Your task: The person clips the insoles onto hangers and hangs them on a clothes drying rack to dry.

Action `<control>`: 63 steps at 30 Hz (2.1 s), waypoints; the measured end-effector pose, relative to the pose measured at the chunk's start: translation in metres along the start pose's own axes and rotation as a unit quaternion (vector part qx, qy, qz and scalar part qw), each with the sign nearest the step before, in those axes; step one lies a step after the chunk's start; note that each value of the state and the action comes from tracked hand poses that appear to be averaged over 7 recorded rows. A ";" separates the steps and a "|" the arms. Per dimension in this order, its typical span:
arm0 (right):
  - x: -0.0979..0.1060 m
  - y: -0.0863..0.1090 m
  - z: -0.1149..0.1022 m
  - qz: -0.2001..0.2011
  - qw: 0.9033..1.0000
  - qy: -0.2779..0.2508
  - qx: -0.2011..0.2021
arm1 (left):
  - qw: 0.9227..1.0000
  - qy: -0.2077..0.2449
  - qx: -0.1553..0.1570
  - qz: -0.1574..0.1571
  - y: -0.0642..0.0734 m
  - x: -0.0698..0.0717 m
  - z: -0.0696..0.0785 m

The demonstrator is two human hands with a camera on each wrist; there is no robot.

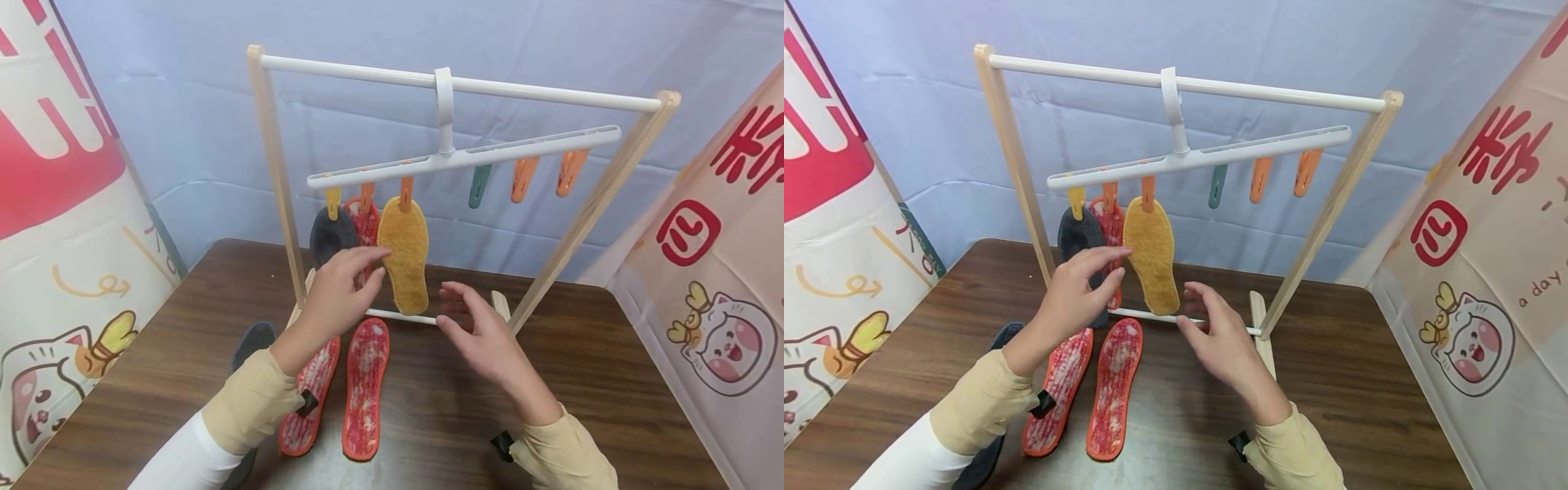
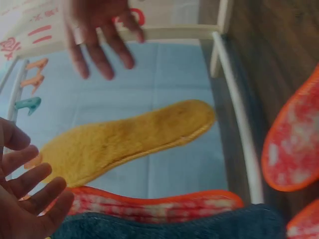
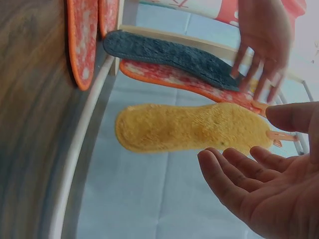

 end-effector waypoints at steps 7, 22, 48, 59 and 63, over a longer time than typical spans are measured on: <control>0.032 -0.001 -0.013 0.029 0.999 0.042 0.003 | 0.993 -0.046 0.058 -0.088 0.028 -0.007 -0.009; 0.114 -0.016 -0.046 0.133 0.984 0.115 0.023 | 0.968 -0.112 0.119 -0.191 0.090 -0.018 -0.036; 0.184 -0.071 -0.091 0.194 0.934 0.299 -0.022 | 0.933 -0.213 0.098 -0.272 0.142 -0.041 -0.042; 0.184 -0.095 -0.091 0.170 0.923 0.343 -0.031 | 0.931 -0.238 0.120 -0.251 0.141 -0.059 -0.041; 0.184 -0.099 -0.090 0.165 0.920 0.354 -0.034 | 0.931 -0.266 0.098 -0.231 0.137 -0.064 -0.041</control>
Point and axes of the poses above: each hand's wrist, its own y-axis away from the middle knuckle, its own x-axis out of the back of the hand, z = x × y, the point moved 5 cm from there along -y, towards the middle knuckle, and after that the axes turned 1 degree about -x, right-handed, at the moved point
